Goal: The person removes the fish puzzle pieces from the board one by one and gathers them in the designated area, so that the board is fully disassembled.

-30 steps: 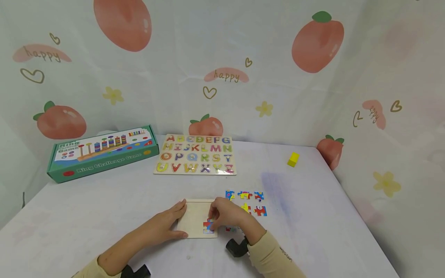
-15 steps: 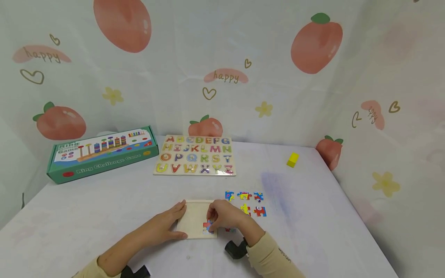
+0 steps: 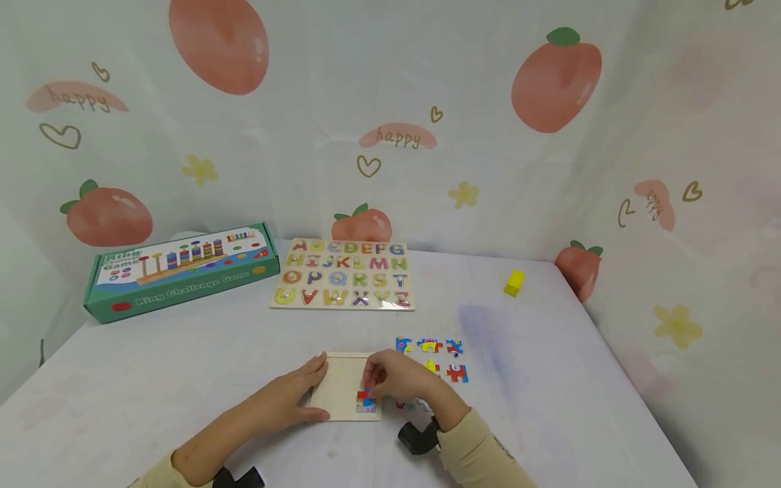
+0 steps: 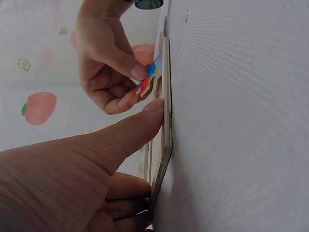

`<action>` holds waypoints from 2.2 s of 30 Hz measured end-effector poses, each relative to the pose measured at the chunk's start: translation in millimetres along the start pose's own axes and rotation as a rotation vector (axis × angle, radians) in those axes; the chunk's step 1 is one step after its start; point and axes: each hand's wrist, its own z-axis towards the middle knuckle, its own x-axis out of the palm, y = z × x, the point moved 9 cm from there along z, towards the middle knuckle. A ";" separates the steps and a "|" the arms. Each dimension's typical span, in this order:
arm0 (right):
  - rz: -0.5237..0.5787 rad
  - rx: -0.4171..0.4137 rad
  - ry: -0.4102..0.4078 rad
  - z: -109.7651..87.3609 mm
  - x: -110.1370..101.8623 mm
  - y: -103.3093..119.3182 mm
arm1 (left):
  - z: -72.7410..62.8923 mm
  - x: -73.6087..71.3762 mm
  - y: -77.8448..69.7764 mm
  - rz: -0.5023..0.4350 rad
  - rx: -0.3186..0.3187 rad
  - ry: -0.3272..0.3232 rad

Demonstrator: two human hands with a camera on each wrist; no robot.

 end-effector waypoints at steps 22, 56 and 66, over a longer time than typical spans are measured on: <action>0.248 0.002 -0.112 -34.0 -31.8 -30.0 | -1.1 0.6 -0.2 0.011 -0.005 0.003; 0.318 0.197 -0.238 -112.2 -74.9 -114.1 | -1.1 -0.9 -0.6 0.001 -0.004 -0.001; 0.281 0.243 -0.254 -114.1 -75.1 -126.3 | -1.8 1.1 -0.4 -0.004 -0.003 -0.005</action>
